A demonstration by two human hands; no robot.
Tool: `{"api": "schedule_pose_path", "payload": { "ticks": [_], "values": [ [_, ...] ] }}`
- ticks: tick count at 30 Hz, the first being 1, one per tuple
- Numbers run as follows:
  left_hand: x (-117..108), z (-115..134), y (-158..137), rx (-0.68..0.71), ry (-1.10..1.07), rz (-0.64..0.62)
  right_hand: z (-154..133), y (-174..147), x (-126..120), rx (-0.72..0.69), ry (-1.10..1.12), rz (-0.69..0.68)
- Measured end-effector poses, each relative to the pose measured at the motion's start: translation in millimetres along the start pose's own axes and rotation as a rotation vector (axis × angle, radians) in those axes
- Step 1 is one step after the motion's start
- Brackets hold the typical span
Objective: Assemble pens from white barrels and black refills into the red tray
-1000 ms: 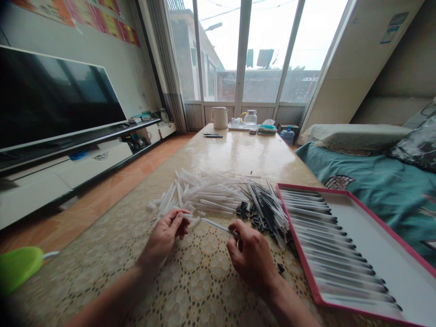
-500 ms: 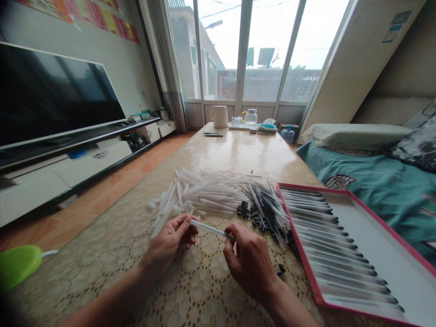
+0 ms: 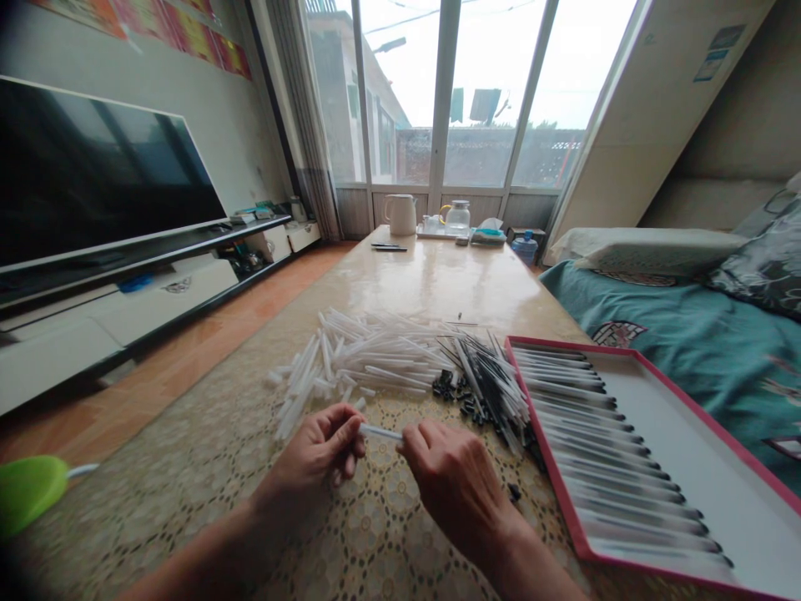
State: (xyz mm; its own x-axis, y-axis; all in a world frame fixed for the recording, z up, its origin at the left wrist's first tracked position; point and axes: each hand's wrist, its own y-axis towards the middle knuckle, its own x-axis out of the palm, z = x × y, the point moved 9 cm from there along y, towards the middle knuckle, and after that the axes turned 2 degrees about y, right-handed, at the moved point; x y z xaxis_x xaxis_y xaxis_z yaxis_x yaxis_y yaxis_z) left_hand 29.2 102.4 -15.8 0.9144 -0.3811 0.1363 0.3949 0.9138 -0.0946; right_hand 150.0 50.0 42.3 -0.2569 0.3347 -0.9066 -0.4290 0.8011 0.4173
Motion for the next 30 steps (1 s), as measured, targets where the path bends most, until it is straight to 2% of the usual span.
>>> {"api": "schedule_pose_path", "payload": {
  "ticks": [3, 6, 11, 14, 18, 21, 24, 28, 30],
  "values": [
    [2, -2, -1, 0.029, -0.066, 0.004, 0, -2, 2, 0.025, 0.025, 0.001],
    [2, -2, -3, 0.048, -0.074, 0.028, 6, -3, 10, 0.118, 0.116, -0.073],
    [4, 5, -11, 0.104, -0.010, 0.073, 16, -7, 21, 0.297, 0.491, -0.229],
    [6, 8, -13, 0.128, 0.019, 0.063, 18, -6, 25, 0.344, 0.662, -0.277],
    [6, 10, -8, 0.125, 0.021, 0.028, 22, -3, 23, 0.319, 0.618, -0.265],
    [-8, 16, -4, 0.159, 0.106, 0.128, 33, -2, 6, 0.318, 0.491, -0.194],
    [-25, 22, -6, 0.205, 0.153, 0.280, 56, -4, -29, 0.373, 0.419, -0.120],
    [-33, 20, -5, 0.185, 0.114, 0.329, 113, -20, -86, 0.480, 0.177, -0.042],
    [-35, 17, -3, 0.146, 0.085, 0.344, 149, -35, -103, 0.555, 0.011, -0.038]
  ]
}}
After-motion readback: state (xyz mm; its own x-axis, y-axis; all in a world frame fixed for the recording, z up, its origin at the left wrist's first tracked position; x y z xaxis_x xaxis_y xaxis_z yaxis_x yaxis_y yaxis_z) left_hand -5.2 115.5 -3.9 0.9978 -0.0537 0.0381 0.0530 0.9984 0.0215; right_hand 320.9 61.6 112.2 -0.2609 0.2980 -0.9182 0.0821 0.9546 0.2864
